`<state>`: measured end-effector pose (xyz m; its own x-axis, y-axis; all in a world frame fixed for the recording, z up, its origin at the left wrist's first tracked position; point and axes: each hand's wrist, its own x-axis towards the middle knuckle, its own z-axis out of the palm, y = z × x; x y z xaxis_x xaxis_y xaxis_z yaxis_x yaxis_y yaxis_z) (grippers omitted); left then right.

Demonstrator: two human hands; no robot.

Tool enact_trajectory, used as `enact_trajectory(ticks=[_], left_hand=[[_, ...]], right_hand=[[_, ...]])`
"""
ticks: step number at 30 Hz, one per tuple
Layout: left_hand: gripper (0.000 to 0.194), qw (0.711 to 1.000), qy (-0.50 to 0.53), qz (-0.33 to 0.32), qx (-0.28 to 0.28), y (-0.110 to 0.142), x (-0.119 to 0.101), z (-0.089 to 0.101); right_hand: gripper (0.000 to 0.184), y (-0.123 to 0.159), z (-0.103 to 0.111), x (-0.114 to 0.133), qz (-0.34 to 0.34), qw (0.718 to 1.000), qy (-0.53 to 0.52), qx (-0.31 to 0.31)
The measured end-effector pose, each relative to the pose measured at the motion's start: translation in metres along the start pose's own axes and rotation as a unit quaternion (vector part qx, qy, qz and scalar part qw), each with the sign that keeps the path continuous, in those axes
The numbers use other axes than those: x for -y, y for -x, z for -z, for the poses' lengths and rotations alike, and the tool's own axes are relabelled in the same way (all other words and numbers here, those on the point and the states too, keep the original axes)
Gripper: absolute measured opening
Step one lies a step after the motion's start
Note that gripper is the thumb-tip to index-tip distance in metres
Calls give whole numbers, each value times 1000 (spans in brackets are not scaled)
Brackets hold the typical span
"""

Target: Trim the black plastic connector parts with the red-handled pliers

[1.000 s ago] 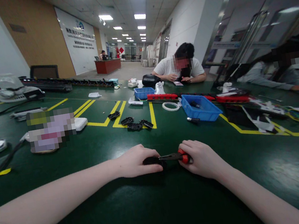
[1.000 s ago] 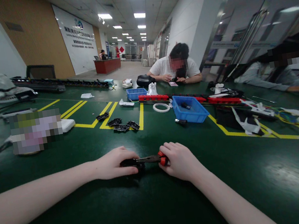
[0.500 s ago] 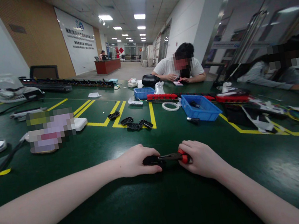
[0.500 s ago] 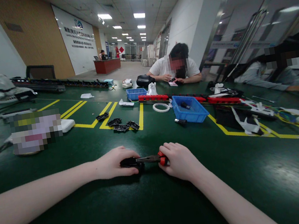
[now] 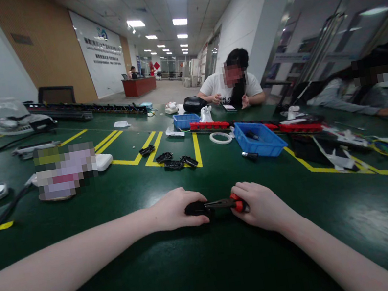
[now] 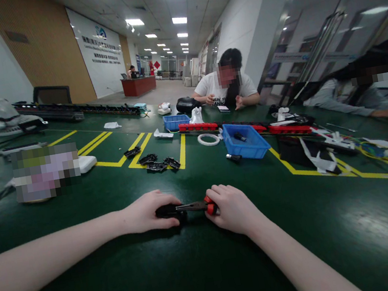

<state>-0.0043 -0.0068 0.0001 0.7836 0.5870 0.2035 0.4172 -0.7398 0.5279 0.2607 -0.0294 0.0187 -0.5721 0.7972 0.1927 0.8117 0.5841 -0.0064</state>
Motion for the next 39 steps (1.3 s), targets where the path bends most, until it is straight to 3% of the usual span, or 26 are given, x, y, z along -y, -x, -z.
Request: enact_trajectory(ticks=[26,39], left_hand=[[27,1000,2,-14,20,0,-4,3],[32,1000,1,-7,15,-1,-3,3]], right_hand=[[8,1,-1,-1,1,1000,15,-15],[10,1,-2,-1,0,1000,15,-17]])
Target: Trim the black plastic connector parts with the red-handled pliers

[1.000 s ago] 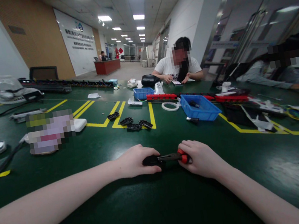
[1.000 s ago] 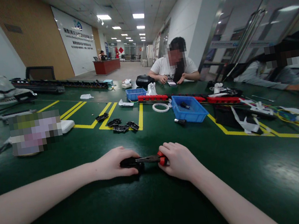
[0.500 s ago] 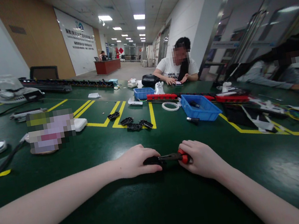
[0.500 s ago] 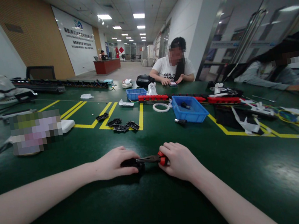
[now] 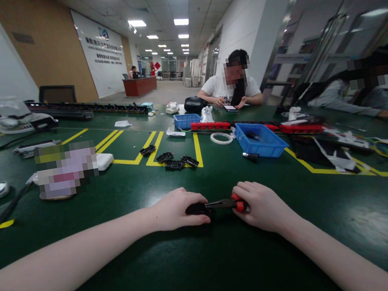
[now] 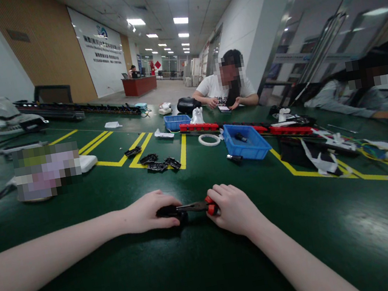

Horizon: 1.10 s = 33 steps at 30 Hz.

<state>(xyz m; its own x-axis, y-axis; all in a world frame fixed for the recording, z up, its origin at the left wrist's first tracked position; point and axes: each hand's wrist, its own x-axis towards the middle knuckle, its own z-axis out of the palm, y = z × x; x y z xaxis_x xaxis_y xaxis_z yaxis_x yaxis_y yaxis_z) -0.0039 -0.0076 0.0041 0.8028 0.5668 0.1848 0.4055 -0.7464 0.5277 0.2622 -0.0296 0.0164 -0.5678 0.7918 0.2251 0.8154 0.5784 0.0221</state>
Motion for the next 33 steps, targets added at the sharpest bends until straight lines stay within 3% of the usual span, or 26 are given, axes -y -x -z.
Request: enact_trajectory(ticks=[13,33], left_hand=[[37,999,-26,9,-29,0,2,-4],[30,1000,-7,-16,-5,1,-1,0]], right_hand=[[9,-1,0,0,-4,1000,-2,7],[14,-1,0,-1,6,1000,1,-2]])
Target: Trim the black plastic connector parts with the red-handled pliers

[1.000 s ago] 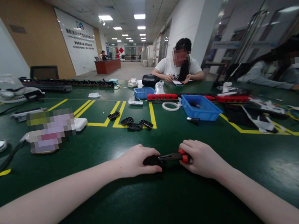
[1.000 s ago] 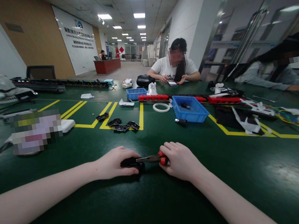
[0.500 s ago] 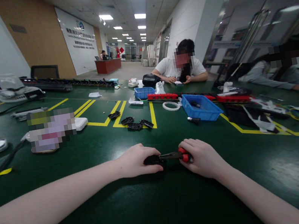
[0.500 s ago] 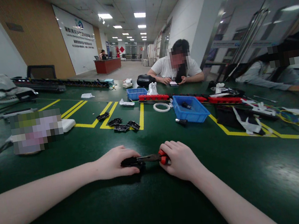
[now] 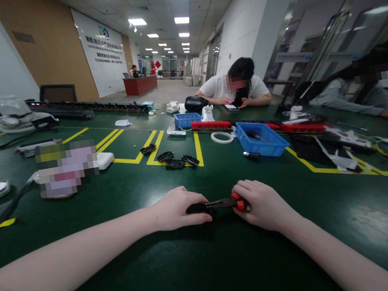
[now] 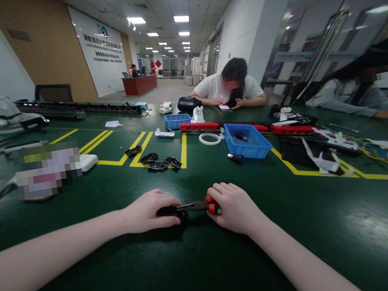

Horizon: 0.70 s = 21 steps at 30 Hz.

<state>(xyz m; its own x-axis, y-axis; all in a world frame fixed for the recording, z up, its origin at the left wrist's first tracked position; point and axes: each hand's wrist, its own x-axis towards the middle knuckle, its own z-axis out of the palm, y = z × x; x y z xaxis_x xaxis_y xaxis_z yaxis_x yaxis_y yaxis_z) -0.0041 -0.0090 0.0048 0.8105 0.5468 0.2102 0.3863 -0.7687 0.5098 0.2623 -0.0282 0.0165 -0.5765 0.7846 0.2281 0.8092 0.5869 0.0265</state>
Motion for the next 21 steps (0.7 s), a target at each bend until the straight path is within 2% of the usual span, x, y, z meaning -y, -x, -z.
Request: enact_trajectory(ticks=[11,17,21], left_hand=[[29,1000,-6,7,-2,0,0,0],[29,1000,-5,6,-2,0,1,0],[31,1000,18,0,4,0,2,1]], right_hand=[[12,1,-2,0,-1,1000,12,-8],[13,2,-4,-1,4,999,17,-30],[19,2,-6,-4,-7,998,-23,-65]])
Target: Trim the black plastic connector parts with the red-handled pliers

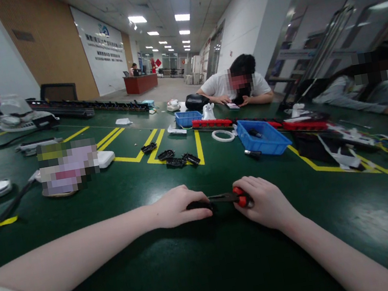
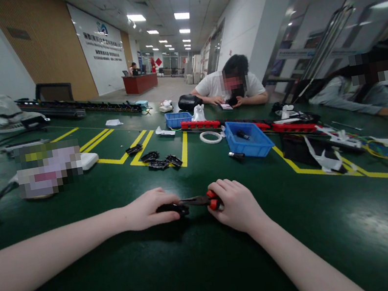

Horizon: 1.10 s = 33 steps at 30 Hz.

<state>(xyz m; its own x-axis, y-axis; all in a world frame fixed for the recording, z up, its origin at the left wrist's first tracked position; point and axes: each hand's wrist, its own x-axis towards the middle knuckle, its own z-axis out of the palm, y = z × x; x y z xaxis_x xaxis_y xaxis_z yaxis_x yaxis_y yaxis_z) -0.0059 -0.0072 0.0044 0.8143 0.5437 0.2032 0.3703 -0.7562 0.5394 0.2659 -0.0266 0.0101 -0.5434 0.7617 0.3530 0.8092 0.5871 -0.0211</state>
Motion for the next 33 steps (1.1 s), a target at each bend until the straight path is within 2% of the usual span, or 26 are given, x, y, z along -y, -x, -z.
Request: enact_trajectory(ticks=[4,16,23,33], left_hand=[[32,1000,12,1,4,1,-1,1],[38,1000,18,2,23,1,1,3],[42,1000,11,7,27,0,1,1],[34,999,27,2,22,1,-1,3]], right_hand=[[18,0,-1,-3,-10,999,-26,-22],[19,0,-1,-1,40,999,13,-7],[17,-1,-3,-2,50,998,24,-20],[21,1,-6,-3,31,998,-17,-52]])
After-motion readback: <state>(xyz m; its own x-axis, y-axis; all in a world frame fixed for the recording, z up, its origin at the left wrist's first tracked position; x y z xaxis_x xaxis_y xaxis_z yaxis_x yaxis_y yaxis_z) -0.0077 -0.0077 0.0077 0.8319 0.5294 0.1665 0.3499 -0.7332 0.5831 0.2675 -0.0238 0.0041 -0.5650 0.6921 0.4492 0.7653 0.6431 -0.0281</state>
